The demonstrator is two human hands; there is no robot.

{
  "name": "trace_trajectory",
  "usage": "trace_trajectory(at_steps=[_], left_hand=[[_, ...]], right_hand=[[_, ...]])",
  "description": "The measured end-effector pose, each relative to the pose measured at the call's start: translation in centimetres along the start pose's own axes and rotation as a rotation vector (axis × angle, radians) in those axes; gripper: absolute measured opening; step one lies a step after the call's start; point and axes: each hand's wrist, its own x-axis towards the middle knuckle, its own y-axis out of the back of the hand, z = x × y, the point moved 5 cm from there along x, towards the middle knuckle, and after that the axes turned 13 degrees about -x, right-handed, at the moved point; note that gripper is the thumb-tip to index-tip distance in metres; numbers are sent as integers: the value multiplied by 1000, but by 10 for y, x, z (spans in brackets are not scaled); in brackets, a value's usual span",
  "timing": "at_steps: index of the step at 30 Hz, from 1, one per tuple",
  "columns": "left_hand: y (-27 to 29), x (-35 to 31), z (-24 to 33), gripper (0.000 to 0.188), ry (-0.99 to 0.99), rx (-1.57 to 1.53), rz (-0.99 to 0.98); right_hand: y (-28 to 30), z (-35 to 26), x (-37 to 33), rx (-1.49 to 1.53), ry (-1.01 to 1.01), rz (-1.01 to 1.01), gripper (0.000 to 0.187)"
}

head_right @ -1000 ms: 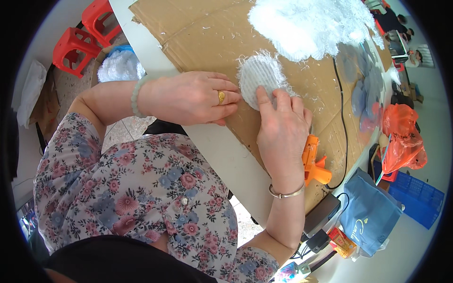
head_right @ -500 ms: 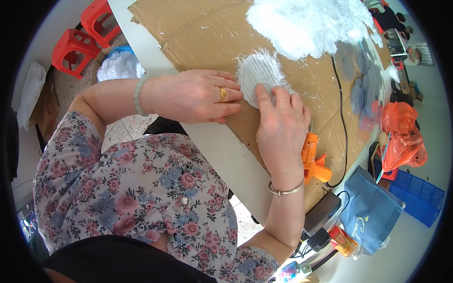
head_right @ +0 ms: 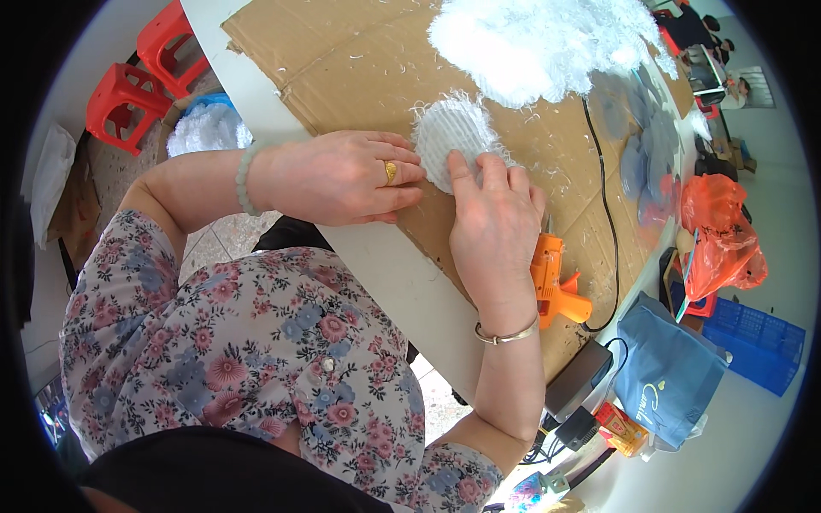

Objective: Using a hot glue gun to attach white fluffy material onto a piece of cardboard.

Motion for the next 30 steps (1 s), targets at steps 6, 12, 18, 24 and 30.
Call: trace_trajectory(at_steps=[6, 12, 18, 24, 30], left_hand=[[9, 10, -8, 29, -34, -174, 150], [4, 28, -20, 36, -69, -108, 123], [8, 33, -18, 27, -83, 10, 113], [17, 39, -9, 20, -144, 74, 122], [20, 36, -10, 22, -120, 29, 44]], right_hand=[[2, 4, 2, 15, -5, -20, 37], [17, 26, -3, 49, -55, 20, 38], [66, 88, -65, 62, -239, -104, 55], [39, 88, -131, -15, -260, -303, 64], [25, 78, -132, -18, -247, -206, 62]])
